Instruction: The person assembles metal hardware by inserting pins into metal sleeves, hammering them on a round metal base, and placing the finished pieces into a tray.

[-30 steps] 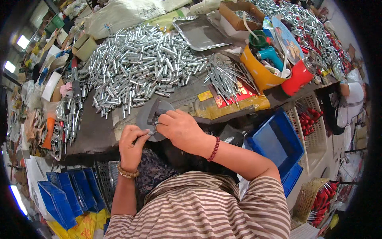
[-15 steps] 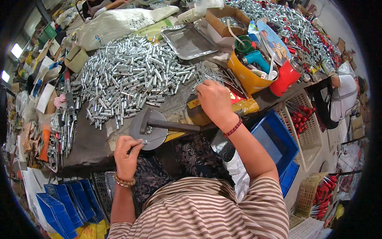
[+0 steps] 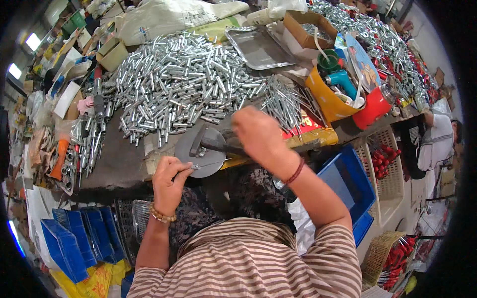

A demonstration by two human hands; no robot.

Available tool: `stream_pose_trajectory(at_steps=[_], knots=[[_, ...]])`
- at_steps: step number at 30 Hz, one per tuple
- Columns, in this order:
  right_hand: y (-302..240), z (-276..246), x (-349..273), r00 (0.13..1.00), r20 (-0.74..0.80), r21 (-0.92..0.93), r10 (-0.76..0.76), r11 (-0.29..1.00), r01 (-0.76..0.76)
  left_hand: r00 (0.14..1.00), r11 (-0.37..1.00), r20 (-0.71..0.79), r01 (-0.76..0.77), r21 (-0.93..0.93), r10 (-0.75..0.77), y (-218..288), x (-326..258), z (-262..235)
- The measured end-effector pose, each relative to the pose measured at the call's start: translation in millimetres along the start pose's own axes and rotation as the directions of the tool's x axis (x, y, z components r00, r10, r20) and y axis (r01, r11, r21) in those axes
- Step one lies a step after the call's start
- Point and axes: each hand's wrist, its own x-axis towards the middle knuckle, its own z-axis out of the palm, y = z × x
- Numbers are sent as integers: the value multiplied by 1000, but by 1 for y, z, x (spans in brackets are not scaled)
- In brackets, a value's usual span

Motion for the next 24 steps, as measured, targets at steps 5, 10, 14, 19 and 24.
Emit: stream_pose_trajectory(at_steps=[5,10,14,19,24], knots=[[-69,34,-13,976,79,198,-203,963,185,999,999,0,-36,28,36,-1,-2,-3],[-81,59,-11,987,67,398,-146,911,108,998,997,-36,-59,44,61,-8,-5,0],[-72,38,-9,984,178,461,30,881,-110,998,999,-25,-50,-9,50,-1,1,1],[-68,47,-19,986,169,463,2,883,-81,998,997,-16,-59,52,59,-3,1,-1],[-70,52,-17,988,118,416,-97,909,39,998,998,-24,-52,37,53,-5,-1,-1]])
